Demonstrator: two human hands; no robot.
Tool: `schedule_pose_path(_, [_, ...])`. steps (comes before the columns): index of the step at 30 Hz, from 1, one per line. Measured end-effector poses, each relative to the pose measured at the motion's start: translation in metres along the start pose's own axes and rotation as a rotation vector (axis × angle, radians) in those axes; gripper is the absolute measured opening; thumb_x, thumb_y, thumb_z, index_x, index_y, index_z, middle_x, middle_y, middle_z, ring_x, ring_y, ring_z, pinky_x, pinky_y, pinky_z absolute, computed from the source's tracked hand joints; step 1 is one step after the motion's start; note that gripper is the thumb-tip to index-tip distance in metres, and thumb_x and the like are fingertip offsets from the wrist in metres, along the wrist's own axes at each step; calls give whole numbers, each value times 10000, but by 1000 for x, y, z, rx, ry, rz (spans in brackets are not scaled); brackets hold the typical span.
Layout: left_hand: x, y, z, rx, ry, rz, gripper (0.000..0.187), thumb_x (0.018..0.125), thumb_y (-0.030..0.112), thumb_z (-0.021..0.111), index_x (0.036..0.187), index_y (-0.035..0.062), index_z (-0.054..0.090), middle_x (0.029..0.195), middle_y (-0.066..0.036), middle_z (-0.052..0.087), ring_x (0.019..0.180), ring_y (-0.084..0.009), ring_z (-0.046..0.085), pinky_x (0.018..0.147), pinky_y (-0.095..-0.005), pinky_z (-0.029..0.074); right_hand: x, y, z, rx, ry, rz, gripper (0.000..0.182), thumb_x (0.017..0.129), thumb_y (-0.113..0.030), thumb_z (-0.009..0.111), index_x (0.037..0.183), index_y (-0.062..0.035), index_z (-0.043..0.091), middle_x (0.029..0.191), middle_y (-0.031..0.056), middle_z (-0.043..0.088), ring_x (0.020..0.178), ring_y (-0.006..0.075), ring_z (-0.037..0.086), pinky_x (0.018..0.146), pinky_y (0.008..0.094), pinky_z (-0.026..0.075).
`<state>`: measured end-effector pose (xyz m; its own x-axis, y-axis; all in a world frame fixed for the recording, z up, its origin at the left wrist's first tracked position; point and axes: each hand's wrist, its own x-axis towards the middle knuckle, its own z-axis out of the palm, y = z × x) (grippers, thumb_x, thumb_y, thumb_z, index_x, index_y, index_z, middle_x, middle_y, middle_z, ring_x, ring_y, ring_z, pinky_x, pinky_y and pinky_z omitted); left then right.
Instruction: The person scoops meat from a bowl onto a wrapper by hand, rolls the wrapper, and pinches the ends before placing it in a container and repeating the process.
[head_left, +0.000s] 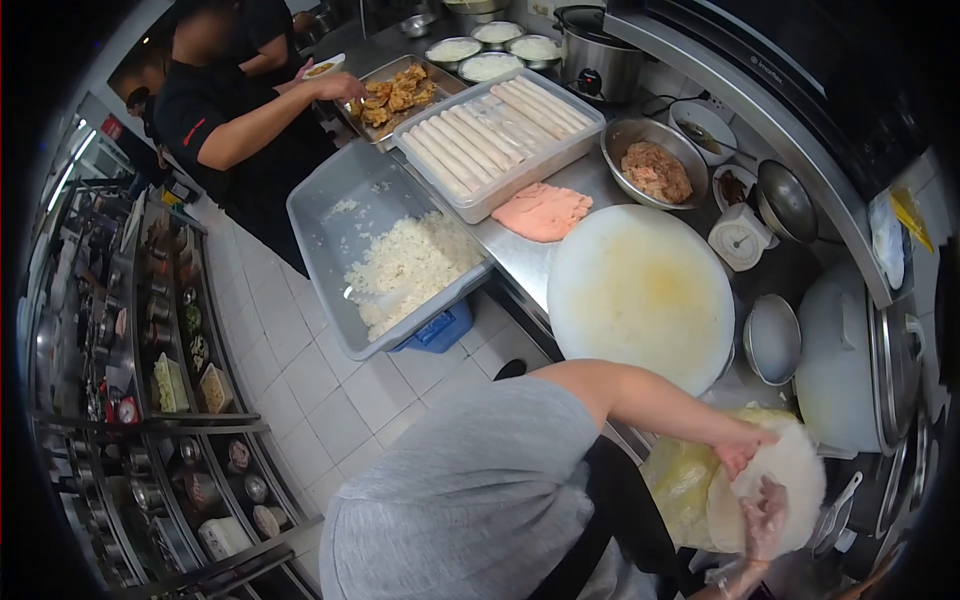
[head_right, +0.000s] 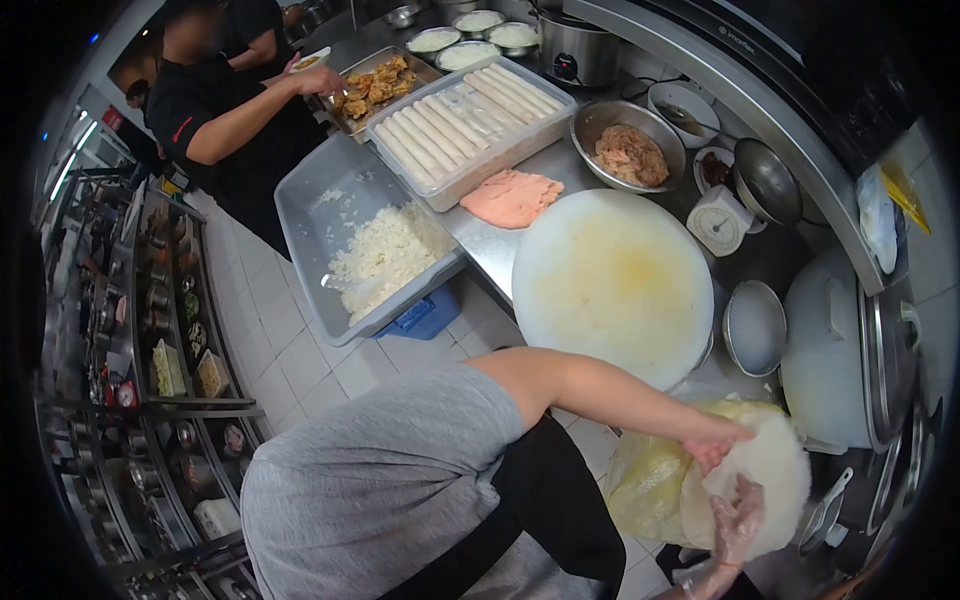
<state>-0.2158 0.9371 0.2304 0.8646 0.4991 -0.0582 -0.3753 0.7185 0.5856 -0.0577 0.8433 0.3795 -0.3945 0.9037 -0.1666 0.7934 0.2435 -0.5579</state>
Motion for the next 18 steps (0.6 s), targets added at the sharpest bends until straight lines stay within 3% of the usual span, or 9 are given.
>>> schedule_pose_path(3, [-16, -34, -14, 83, 382, 7, 516, 806, 155, 590, 1280, 79, 403, 883, -154, 632, 734, -262, 673, 578, -381, 547, 18, 29, 73, 364, 80, 104, 456, 842, -151, 644, 1254, -1, 516, 1119, 119, 568, 961, 167, 511, 805, 302, 435])
schedule_pose_path(6, [-20, -36, -7, 107, 499, 61, 400, 757, 14, 592, 1144, 57, 498, 830, -181, 644, 721, -287, 687, 562, -402, 573, 24, 62, 88, 411, 179, 23, 459, 873, -161, 612, 1301, -38, 499, 1115, 107, 567, 934, 153, 511, 779, 293, 432])
schedule_pose_path(9, [-4, -34, -13, 165, 543, 29, 311, 753, -18, 589, 1045, 41, 498, 765, -168, 643, 650, -257, 687, 491, -353, 571, 26, 28, 51, 597, 379, 54, 461, 890, -153, 593, 1326, -51, 485, 1125, 99, 562, 913, 142, 512, 793, 289, 430])
schedule_pose_path(10, [-1, -34, -13, 201, 565, 34, 288, 753, -24, 586, 1020, 37, 496, 744, -169, 641, 628, -255, 685, 477, -352, 570, 25, 24, 39, 514, 431, 109, 455, 898, -136, 576, 1335, -56, 478, 1135, 91, 558, 904, 130, 504, 796, 286, 425])
schedule_pose_path(18, [-7, -28, -8, 356, 587, 92, 155, 743, -63, 539, 885, -4, 556, 665, -162, 624, 562, -243, 676, 437, -368, 554, 40, 61, 72, 464, 333, 135, 450, 886, -147, 592, 1285, 35, 491, 1179, 135, 552, 1032, 221, 541, 879, 324, 438])
